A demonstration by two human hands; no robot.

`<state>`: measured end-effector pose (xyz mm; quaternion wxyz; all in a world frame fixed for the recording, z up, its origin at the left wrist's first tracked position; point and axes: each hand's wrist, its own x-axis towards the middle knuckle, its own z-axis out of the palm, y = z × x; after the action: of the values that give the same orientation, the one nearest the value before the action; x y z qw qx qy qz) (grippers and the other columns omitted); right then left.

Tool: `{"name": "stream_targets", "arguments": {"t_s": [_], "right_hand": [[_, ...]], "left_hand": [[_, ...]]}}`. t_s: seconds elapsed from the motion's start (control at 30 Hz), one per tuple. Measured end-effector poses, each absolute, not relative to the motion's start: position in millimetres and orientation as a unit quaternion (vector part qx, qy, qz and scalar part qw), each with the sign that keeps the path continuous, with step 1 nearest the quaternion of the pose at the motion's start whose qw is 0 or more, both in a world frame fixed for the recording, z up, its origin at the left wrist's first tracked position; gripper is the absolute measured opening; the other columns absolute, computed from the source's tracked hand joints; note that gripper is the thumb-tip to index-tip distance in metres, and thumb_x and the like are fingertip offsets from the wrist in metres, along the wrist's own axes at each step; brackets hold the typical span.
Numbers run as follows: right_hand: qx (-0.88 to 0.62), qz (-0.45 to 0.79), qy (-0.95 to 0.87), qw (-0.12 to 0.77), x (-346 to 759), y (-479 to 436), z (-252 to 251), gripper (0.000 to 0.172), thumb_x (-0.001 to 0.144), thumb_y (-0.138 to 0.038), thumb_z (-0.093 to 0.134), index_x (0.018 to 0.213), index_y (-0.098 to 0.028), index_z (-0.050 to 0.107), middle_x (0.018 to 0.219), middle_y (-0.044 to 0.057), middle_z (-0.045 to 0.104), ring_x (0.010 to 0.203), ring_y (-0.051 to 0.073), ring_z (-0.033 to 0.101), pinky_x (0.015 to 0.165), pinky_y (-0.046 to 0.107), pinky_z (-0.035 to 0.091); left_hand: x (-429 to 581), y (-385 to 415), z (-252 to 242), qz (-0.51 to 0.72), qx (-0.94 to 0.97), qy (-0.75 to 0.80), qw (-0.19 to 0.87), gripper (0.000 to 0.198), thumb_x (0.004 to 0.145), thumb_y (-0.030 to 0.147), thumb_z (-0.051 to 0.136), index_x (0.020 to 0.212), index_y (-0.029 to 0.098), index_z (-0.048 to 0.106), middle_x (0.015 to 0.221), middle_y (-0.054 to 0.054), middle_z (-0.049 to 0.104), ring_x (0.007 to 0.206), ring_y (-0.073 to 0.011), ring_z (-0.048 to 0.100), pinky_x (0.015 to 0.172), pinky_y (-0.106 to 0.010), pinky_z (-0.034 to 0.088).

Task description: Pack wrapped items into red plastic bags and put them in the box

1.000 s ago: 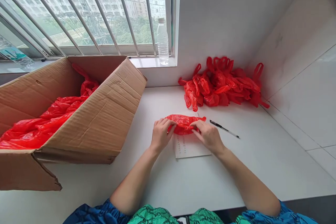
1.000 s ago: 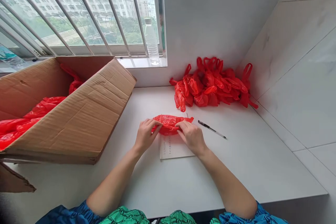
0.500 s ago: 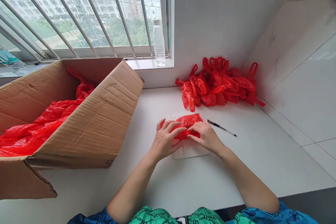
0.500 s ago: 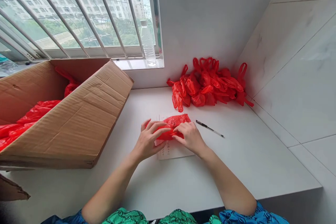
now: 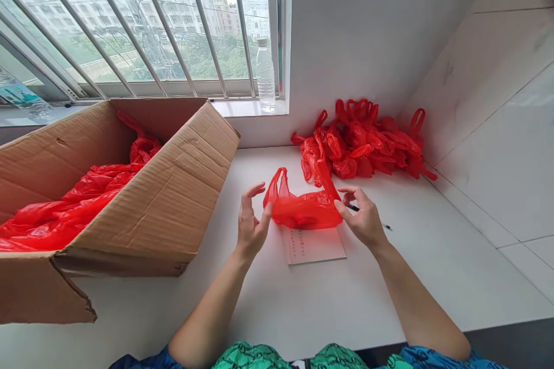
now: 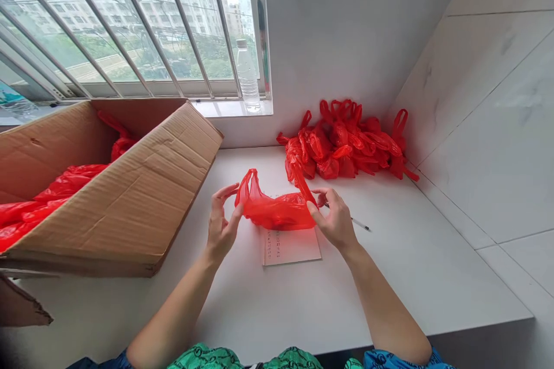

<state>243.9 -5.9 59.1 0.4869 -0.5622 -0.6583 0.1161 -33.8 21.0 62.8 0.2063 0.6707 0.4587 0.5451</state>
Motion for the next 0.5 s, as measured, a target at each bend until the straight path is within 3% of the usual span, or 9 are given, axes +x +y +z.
{"name": "stream_targets", "arguments": {"t_s": [0.07,0.13,0.23,0.3,0.37,0.5], "right_hand": [[-0.527,0.034,-0.665,0.528,232,-14,67,0.019,0.091,-0.032,0.060,0.109,-0.024,0.058,0.090,0.005,0.061,0.083,0.021,0.060,0.079,0.037,0.051],[-0.468,-0.008,-0.698,0.542,219,-22,74,0.017,0.093,-0.025,0.057,0.110,-0.025,0.057,0.097,0.007,0.063,0.090,0.023,0.061,0.082,0.038,0.051],[-0.414,0.009,-0.784,0.463,201,-26,75,0.017,0.098,-0.022,0.049,0.113,-0.024,0.058,0.102,0.008,0.068,0.095,0.022,0.064,0.084,0.037,0.050],[-0.434,0.030,-0.818,0.376,193,-23,70,0.020,0.102,-0.026,0.042,0.103,-0.022,0.061,0.092,0.006,0.070,0.084,0.020,0.065,0.076,0.033,0.049],[-0.483,0.040,-0.813,0.324,189,-20,64,0.034,0.105,-0.031,0.034,0.085,-0.021,0.059,0.073,0.003,0.066,0.063,0.017,0.060,0.060,0.030,0.042],[-0.531,0.055,-0.773,0.342,190,-18,63,0.040,0.106,-0.036,0.033,0.073,-0.022,0.050,0.059,-0.002,0.054,0.049,0.013,0.047,0.050,0.028,0.031]], "left_hand": [[-26,11,68,0.514,0.717,0.425,0.206,0.062,0.090,0.039,0.064,0.144,0.025,0.038,0.134,-0.012,0.057,0.122,-0.0252,0.055,0.105,-0.043,0.042],[-20,2,74,0.480,0.748,0.419,0.186,0.065,0.086,0.039,0.070,0.143,0.027,0.041,0.123,-0.010,0.063,0.115,-0.0255,0.058,0.103,-0.044,0.043],[-16,-4,81,0.471,0.769,0.406,0.148,0.026,0.090,0.034,0.066,0.114,0.026,0.062,0.099,-0.005,0.069,0.095,-0.0213,0.062,0.093,-0.040,0.045],[-16,-7,84,0.498,0.758,0.391,0.157,0.010,0.095,0.031,0.058,0.096,0.023,0.064,0.088,-0.004,0.068,0.083,-0.0185,0.060,0.083,-0.036,0.048],[-18,-9,87,0.526,0.741,0.373,0.186,0.016,0.096,0.032,0.054,0.087,0.021,0.062,0.082,-0.005,0.064,0.078,-0.0179,0.059,0.074,-0.033,0.049],[-20,-13,91,0.551,0.715,0.320,0.288,0.023,0.097,0.035,0.046,0.085,0.020,0.058,0.091,-0.009,0.064,0.087,-0.0210,0.062,0.076,-0.036,0.053]]}}
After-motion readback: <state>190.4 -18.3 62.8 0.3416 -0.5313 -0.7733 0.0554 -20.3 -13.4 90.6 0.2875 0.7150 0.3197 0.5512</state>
